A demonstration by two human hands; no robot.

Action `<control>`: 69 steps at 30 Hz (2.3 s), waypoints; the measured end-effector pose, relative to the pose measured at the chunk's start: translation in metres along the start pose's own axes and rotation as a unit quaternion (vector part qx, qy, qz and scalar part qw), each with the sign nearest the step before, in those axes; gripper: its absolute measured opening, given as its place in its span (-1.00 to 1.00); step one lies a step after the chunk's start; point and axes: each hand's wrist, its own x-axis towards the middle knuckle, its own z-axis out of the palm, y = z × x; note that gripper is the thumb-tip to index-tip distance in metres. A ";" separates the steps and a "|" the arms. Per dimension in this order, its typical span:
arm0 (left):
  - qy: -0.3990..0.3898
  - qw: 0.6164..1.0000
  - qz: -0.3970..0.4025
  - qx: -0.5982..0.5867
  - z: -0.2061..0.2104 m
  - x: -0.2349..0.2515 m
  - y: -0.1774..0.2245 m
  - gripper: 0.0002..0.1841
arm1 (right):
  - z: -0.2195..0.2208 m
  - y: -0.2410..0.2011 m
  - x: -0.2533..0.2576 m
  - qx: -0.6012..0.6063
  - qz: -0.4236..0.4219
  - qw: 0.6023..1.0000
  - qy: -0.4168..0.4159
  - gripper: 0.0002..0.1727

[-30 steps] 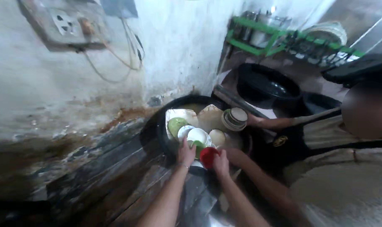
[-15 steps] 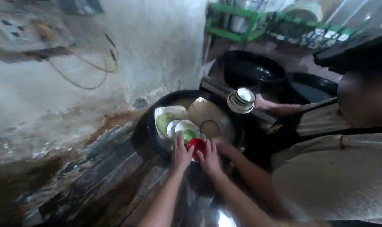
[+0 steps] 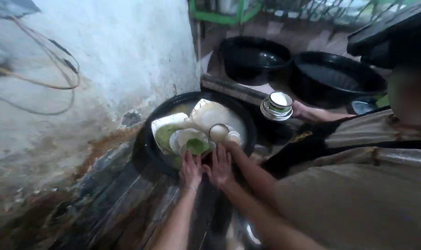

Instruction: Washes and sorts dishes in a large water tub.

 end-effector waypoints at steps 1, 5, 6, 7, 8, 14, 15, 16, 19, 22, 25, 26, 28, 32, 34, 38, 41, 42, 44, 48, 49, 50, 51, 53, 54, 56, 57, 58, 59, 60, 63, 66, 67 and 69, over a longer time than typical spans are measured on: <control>0.002 1.000 0.003 0.000 0.000 0.000 0.000 -0.40 | -0.002 -0.001 0.001 -0.010 0.005 1.000 -0.013 0.04; 0.005 1.000 0.004 -0.001 0.002 0.001 -0.004 -0.43 | -0.004 -0.007 0.002 -0.017 0.022 0.999 -0.036 0.03; 0.003 1.000 -0.002 0.000 0.003 0.002 -0.002 -0.44 | -0.004 -0.007 0.003 -0.017 0.027 0.999 -0.039 0.04; 0.000 1.000 -0.011 -0.001 0.003 0.002 0.000 -0.44 | -0.005 -0.007 0.004 -0.019 0.029 0.999 -0.035 0.05; -0.003 1.000 -0.019 -0.004 0.002 0.002 0.002 -0.45 | -0.005 -0.007 0.004 -0.016 0.031 0.999 -0.034 0.05; 0.032 0.989 -0.013 -0.142 -0.018 0.003 0.006 -0.50 | -0.017 -0.009 -0.001 -0.010 0.026 0.999 -0.030 0.11; 0.029 0.985 -0.002 -0.169 -0.028 0.000 0.011 -0.50 | -0.026 -0.013 -0.001 0.020 0.025 0.999 -0.043 0.08; 0.018 0.982 0.008 -0.185 -0.038 -0.005 0.019 -0.50 | -0.035 -0.019 -0.001 0.060 0.026 0.997 -0.051 0.02; -0.056 0.980 0.000 -0.192 -0.059 -0.025 0.038 -0.40 | -0.126 -0.090 0.017 0.087 0.074 0.983 -0.144 -0.34; -0.114 0.976 -0.047 -0.179 -0.066 -0.038 0.040 -0.30 | -0.192 -0.135 0.044 0.063 0.102 0.950 -0.290 -0.58; -0.136 0.960 -0.078 -0.234 -0.063 -0.055 0.026 -0.22 | -0.092 -0.071 -0.013 0.244 0.101 0.934 -0.241 -0.61; -0.140 0.953 -0.084 -0.255 -0.062 -0.061 0.022 -0.18 | -0.077 -0.063 -0.027 0.277 0.124 0.919 -0.251 -0.61; -0.156 0.940 -0.095 -0.287 -0.062 -0.071 0.017 -0.08 | -0.063 -0.059 -0.041 0.295 0.133 0.900 -0.291 -0.59; -0.186 0.919 -0.125 -0.325 -0.069 -0.089 0.011 0.10 | -0.051 -0.060 -0.072 0.221 0.053 0.923 -0.312 -0.51; -0.192 0.913 -0.134 -0.333 -0.075 -0.094 0.010 0.14 | -0.063 -0.063 -0.082 0.144 -0.008 0.940 -0.310 -0.42; -0.190 0.897 -0.132 -0.377 -0.084 -0.107 0.010 0.12 | -0.082 -0.088 -0.077 -0.020 -0.055 0.955 -0.292 -0.17; -0.147 0.891 -0.111 -0.415 -0.092 -0.114 0.012 0.13 | -0.076 -0.092 -0.082 -0.038 -0.090 0.983 -0.156 -0.18; -0.134 0.890 -0.101 -0.424 -0.094 -0.115 0.013 0.13 | -0.074 -0.093 -0.083 -0.047 -0.103 0.987 -0.117 -0.18; -0.115 0.890 -0.082 -0.433 -0.098 -0.117 0.015 0.11 | -0.074 -0.094 -0.083 -0.046 -0.123 0.989 -0.071 -0.17; -0.088 0.892 -0.068 -0.438 -0.099 -0.118 0.017 0.09 | -0.082 -0.098 -0.082 -0.038 -0.129 0.987 -0.088 -0.21; -0.085 0.892 -0.066 -0.440 -0.098 -0.118 0.016 0.10 | -0.082 -0.098 -0.082 -0.042 -0.131 0.987 -0.086 -0.22; -0.083 0.892 -0.067 -0.440 -0.097 -0.118 0.016 0.10 | -0.081 -0.098 -0.082 -0.049 -0.134 0.987 -0.080 -0.23; -0.079 0.892 -0.071 -0.439 -0.096 -0.118 0.016 0.10 | -0.081 -0.098 -0.082 -0.052 -0.134 0.986 -0.079 -0.23; -0.071 0.893 -0.080 -0.438 -0.094 -0.118 0.017 0.05 | -0.079 -0.098 -0.082 -0.055 -0.130 0.986 -0.091 -0.19; -0.065 0.893 -0.085 -0.438 -0.093 -0.117 0.017 -0.01 | -0.081 -0.098 -0.082 -0.055 -0.127 0.984 -0.112 -0.17; -0.052 0.892 -0.095 -0.439 -0.089 -0.115 0.018 -0.18 | -0.084 -0.097 -0.080 -0.043 -0.120 0.979 -0.159 -0.14; -0.042 0.894 -0.099 -0.434 -0.085 -0.112 0.017 -0.27 | -0.084 -0.095 -0.080 -0.029 -0.112 0.977 -0.179 -0.15; -0.039 0.898 -0.105 -0.425 -0.080 -0.107 0.015 -0.34 | -0.082 -0.092 -0.079 -0.011 -0.102 0.975 -0.196 -0.16; -0.040 0.904 -0.111 -0.411 -0.074 -0.102 0.011 -0.38 | -0.079 -0.087 -0.078 0.008 -0.086 0.973 -0.213 -0.16; -0.038 0.912 -0.112 -0.394 -0.068 -0.095 0.007 -0.41 | -0.075 -0.081 -0.075 0.025 -0.064 0.971 -0.231 -0.14; -0.012 0.945 -0.078 -0.317 -0.049 -0.070 -0.005 -0.47 | -0.071 -0.059 -0.061 0.053 0.002 0.958 -0.281 -0.05; -0.009 0.985 -0.026 -0.168 -0.036 -0.036 -0.012 -0.50 | -0.061 -0.036 -0.048 0.046 0.014 0.964 -0.261 -0.11; -0.033 0.993 -0.010 -0.115 -0.032 -0.024 -0.012 -0.49 | -0.055 -0.028 -0.043 0.043 0.009 0.970 -0.237 -0.15; -0.100 0.995 0.017 -0.011 -0.024 -0.003 -0.010 -0.44 | -0.043 -0.012 -0.032 0.051 0.012 0.978 -0.203 -0.20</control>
